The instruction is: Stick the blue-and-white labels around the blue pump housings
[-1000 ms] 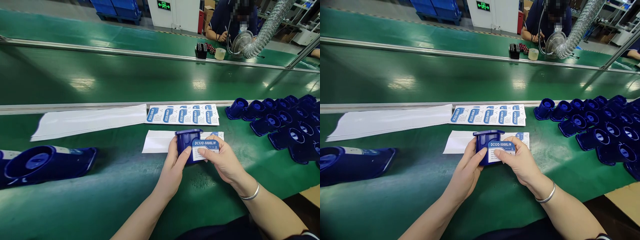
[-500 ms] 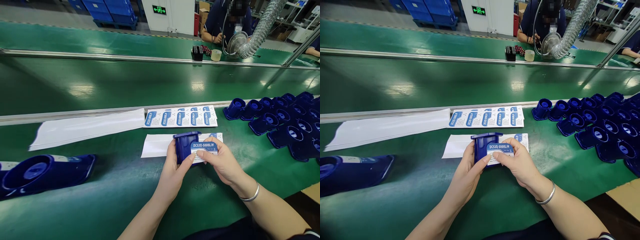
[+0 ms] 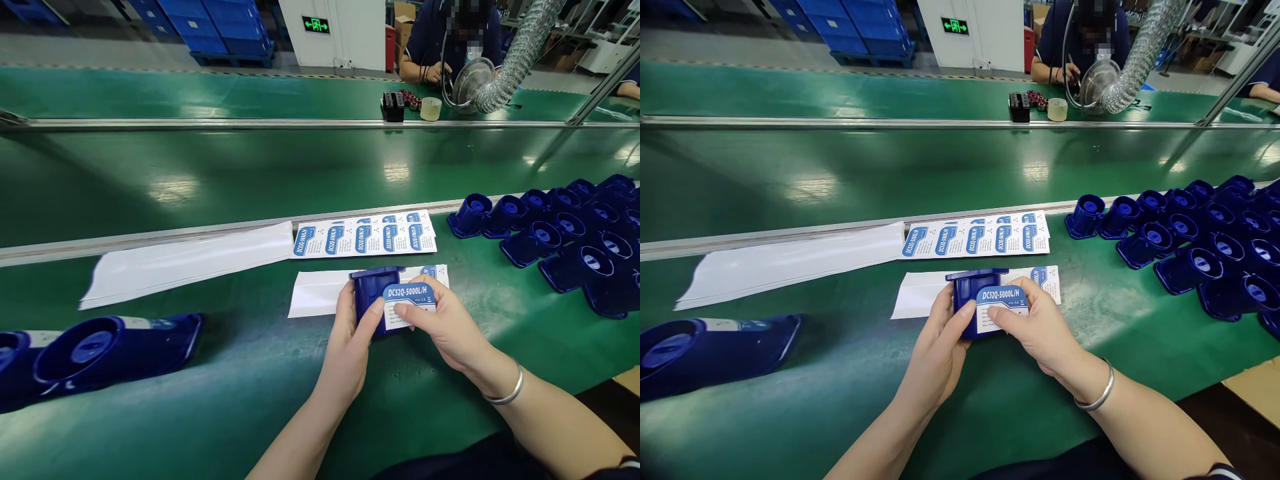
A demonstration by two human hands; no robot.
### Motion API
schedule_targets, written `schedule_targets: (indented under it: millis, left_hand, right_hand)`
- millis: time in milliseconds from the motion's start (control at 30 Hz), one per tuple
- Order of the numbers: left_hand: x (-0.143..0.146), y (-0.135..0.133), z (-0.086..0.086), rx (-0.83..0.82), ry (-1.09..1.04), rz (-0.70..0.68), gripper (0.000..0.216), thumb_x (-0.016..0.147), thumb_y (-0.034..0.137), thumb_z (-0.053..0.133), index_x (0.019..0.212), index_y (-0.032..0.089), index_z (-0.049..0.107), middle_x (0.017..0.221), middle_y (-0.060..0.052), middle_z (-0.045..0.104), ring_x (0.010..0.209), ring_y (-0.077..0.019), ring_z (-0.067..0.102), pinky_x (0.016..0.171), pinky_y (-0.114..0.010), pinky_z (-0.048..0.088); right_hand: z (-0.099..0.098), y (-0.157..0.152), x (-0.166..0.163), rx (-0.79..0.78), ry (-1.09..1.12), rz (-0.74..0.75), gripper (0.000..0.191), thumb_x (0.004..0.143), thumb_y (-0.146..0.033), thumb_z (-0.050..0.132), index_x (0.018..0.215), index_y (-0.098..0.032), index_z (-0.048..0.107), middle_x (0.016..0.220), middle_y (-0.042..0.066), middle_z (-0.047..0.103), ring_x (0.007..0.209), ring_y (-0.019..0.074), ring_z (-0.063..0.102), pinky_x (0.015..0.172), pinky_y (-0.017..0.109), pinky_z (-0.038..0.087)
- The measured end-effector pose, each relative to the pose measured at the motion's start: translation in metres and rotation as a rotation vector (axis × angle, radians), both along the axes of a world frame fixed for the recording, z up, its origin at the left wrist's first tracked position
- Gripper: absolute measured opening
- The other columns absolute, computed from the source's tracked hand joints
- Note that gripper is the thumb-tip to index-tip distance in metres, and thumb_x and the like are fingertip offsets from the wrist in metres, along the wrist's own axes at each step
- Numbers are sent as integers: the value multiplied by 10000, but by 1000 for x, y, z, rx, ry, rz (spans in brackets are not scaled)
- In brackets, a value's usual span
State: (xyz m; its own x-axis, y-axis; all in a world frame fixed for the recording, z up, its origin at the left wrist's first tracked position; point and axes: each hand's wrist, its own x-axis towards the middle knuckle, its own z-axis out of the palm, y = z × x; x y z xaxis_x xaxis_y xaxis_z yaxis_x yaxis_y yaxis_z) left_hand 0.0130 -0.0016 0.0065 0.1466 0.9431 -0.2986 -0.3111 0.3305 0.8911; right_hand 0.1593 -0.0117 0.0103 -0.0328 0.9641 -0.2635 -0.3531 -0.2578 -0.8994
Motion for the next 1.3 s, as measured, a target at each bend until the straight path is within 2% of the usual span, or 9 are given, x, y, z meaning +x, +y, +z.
schedule_targets:
  millis: [200,433,633,700,833,933,1033,1167,1300]
  left_hand:
    - [1,6,-9,-24,-39,123,571,840,441,763,1350,288,556,1435,-62,573,1370,-304,487,1074,-394,475]
    - [-3,2,-3,-92,-84,5,718,756,305,844,1377,269,486,1397,-82,588,1289,-285,562,1070,-409,483]
    - [-4,-3,5,7,-77,-60,956,681,203,875,1478,340,364,1499,-59,505,1347,-273,520,1093,-372,469]
    - [-4,-3,4,34,-105,-62,934,689,238,876,1479,328,385,1490,-67,523,1355,-288,513,1103,-391,462]
    - [-5,-1,-1,17,-173,-15,680,817,438,786,1418,279,510,1400,-93,617,1343,-317,530,1120,-455,446]
    - [-7,0,-5,-18,-153,42,578,825,455,781,1338,259,598,1298,-87,688,1287,-314,584,1111,-455,453]
    - [-8,-1,-6,-31,-161,51,576,791,444,815,1304,259,630,1246,-77,718,1245,-308,617,1099,-444,462]
    - [-10,-2,-8,-19,-179,33,599,787,412,823,1330,263,620,1233,-78,723,1216,-305,635,1083,-445,474]
    - [-10,-1,-9,-44,-186,21,576,783,402,827,1305,241,645,1209,-86,733,1176,-299,658,1068,-441,489]
  right_hand:
    - [0,-4,-8,48,-30,54,360,757,-404,867,840,-202,581,731,-49,568,694,135,516,685,273,422]
    - [-2,3,0,49,16,12,348,778,-405,850,934,-183,632,838,-13,616,743,139,536,660,255,423]
    - [2,8,8,60,103,-7,372,763,-385,875,952,-181,628,837,-7,635,724,133,547,623,235,419]
    - [4,8,8,93,96,-5,376,766,-408,875,930,-188,619,825,-7,630,717,137,545,609,238,420]
    - [9,6,6,177,62,42,409,777,-477,857,929,-202,596,856,13,628,752,163,563,630,268,453]
    - [12,4,6,240,-62,5,358,846,-481,792,950,-210,582,844,6,589,751,160,548,652,278,441]
    - [15,0,8,317,-260,-27,301,927,-465,698,865,-215,544,753,-16,529,666,147,486,600,281,385]
    - [16,-3,10,506,-537,-42,364,989,-422,604,731,-216,450,692,-18,466,633,151,430,587,300,332]
    - [13,-3,9,644,-689,-77,377,1038,-299,491,699,-218,350,659,-19,408,608,150,398,586,312,307]
